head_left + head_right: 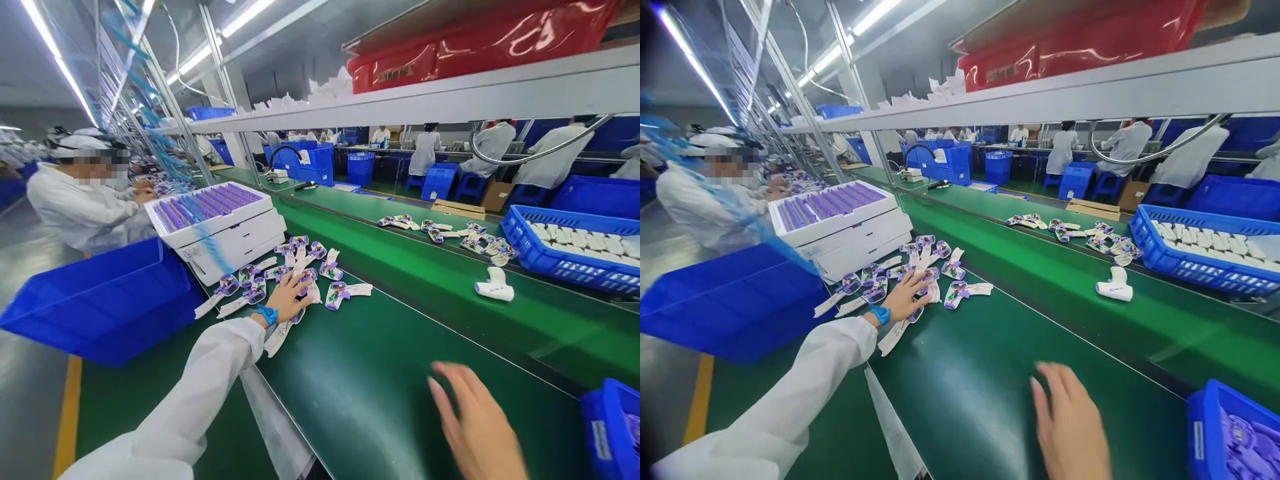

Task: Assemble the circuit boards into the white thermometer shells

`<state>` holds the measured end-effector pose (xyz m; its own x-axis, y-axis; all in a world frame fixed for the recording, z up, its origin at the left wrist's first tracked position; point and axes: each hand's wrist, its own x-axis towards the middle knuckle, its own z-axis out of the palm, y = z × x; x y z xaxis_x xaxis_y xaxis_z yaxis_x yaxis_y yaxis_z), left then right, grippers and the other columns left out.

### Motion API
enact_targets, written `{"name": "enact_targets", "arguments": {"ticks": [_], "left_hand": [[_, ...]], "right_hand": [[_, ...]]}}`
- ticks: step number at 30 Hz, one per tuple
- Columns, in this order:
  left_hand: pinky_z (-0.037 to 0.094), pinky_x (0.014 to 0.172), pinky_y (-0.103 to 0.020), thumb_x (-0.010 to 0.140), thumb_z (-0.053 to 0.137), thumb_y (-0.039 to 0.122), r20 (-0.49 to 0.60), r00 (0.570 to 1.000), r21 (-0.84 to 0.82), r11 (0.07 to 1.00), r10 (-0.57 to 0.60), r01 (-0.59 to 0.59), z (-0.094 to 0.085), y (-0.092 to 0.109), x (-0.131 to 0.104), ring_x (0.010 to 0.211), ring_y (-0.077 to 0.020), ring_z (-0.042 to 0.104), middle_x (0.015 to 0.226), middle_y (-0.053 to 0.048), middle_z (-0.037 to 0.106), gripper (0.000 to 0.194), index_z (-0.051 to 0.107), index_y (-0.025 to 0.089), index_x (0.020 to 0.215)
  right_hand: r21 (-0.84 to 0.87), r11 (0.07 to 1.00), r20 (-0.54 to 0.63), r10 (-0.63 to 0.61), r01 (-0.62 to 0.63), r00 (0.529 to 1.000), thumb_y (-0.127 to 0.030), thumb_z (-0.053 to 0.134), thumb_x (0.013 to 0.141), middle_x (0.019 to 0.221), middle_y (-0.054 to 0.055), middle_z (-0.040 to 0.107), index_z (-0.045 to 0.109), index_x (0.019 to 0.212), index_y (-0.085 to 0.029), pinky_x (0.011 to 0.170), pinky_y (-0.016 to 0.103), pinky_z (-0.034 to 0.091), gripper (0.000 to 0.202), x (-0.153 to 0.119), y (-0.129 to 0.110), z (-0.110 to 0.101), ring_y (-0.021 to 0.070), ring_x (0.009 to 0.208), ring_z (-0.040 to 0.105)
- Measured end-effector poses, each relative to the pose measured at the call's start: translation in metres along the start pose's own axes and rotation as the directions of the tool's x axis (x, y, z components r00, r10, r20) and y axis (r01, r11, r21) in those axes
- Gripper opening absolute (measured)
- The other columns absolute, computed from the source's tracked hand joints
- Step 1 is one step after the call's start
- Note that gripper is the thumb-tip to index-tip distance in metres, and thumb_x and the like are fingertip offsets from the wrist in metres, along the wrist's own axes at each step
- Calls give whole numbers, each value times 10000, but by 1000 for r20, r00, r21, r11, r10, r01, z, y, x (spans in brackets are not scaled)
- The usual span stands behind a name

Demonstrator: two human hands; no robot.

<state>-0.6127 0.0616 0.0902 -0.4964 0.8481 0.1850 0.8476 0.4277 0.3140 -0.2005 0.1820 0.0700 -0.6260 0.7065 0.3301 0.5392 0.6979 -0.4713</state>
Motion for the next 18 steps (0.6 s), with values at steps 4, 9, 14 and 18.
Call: {"name": "enact_targets", "arguments": {"ticks": [4,9,14,18], "left_hand": [[242,1176,-562,938,471,530,-17,1000,11,1000,3,-3,33,11,-15,1485,-350,143,1473,-13,493,442,638,298,1274],[334,1107,-567,966,408,539,-85,994,5,998,-62,62,54,50,-35,1478,-364,157,1471,-28,499,464,621,284,1290],[332,1081,-589,976,388,529,-125,985,-24,993,-118,116,70,86,-40,1479,-374,146,1454,-46,518,440,646,274,1226],[182,1109,-697,975,410,507,-134,985,-60,993,-109,102,64,115,-33,1464,-401,193,1540,-103,399,443,613,223,1249]], "right_hand": [[-115,941,195,-292,317,936,-189,386,998,1380,129,550,530,1330,-194,927,438,455,362,116,-50,60,261,1206,539],[-166,929,307,-271,332,912,-182,548,947,1444,160,486,507,1348,-154,1040,459,340,404,193,-68,106,278,1319,421],[-280,950,351,-36,142,936,-405,659,883,1043,187,668,620,1042,-113,833,401,425,335,173,-46,95,304,1045,592],[-344,936,277,175,-72,945,-400,623,891,855,94,666,558,1022,-153,581,273,350,286,114,-24,43,213,723,625]]}}
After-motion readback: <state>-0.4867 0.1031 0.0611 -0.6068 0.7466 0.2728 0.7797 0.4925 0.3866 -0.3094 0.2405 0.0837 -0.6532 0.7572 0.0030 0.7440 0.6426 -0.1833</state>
